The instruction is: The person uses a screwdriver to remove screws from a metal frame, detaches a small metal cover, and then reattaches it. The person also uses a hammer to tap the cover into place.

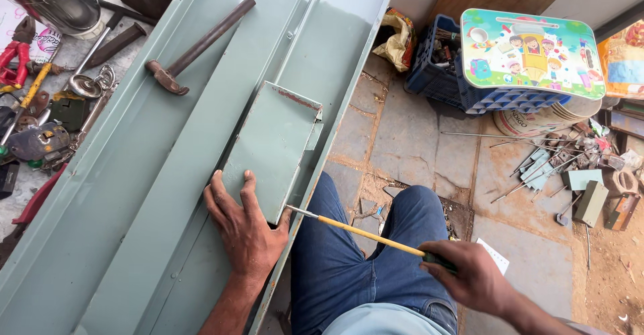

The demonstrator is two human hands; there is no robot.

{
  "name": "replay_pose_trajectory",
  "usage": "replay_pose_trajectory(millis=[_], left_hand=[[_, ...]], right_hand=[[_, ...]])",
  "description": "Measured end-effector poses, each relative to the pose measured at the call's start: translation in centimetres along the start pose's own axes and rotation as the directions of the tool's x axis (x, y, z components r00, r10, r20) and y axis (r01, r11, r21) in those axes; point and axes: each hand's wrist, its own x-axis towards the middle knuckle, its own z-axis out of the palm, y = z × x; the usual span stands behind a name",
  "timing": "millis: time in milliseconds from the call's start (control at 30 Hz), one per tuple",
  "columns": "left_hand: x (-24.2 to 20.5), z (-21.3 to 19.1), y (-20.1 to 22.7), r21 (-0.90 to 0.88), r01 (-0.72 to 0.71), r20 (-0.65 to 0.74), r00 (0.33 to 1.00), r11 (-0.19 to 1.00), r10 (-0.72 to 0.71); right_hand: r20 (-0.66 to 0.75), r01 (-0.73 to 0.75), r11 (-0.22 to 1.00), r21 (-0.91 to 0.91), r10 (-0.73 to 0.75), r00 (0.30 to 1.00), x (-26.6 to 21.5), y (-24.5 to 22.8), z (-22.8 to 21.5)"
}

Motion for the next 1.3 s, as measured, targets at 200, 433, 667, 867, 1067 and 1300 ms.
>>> replay_pose_trajectory(millis=[200, 433, 667, 867, 1067, 1300], left_hand=[[0.0, -0.3, 0.3, 0.0, -0.005, -0.013, 1.0, 1.0, 0.005], [-0.4, -0.1, -0.1, -0.008, -0.027, -0.028, 0.999, 1.0, 0.027], [-0.6, 0.1, -0.4, 0.0, -0.039, -0.011, 0.999, 0.999, 0.039], [-0.6, 0.4, -0.5, 0.004, -0.026, 0.027, 0.999, 1.0, 0.026], [-0.4, 0.2, -0.1, -0.002, -0.03, 0.018, 0.999, 1.0, 0.03], [-0.7, 0.4, 0.3, 0.01, -0.052, -0.045, 0.998, 0.999, 0.052]], right_hand=[[-0.193, -0.077, 0.995, -0.056, 0.065, 0.979, -1.2, -0.8, 2.4], [0.557, -0.762, 0.155, 0.629, 0.593, 0.581, -0.6, 2.7, 1.4], [0.12, -0.494, 0.816, 0.302, 0.481, 0.868, -0.7, 0.7, 1.2], [-0.357, -0.129, 0.982, -0.135, 0.073, 0.931, -2.0, -2.7, 4.1], [0.251, -0.567, 0.6, 0.564, 0.53, 0.81, -2.2, -0.3, 2.0], [0.156, -0.494, 0.802, 0.336, 0.469, 0.869, -0.7, -0.2, 0.7]])
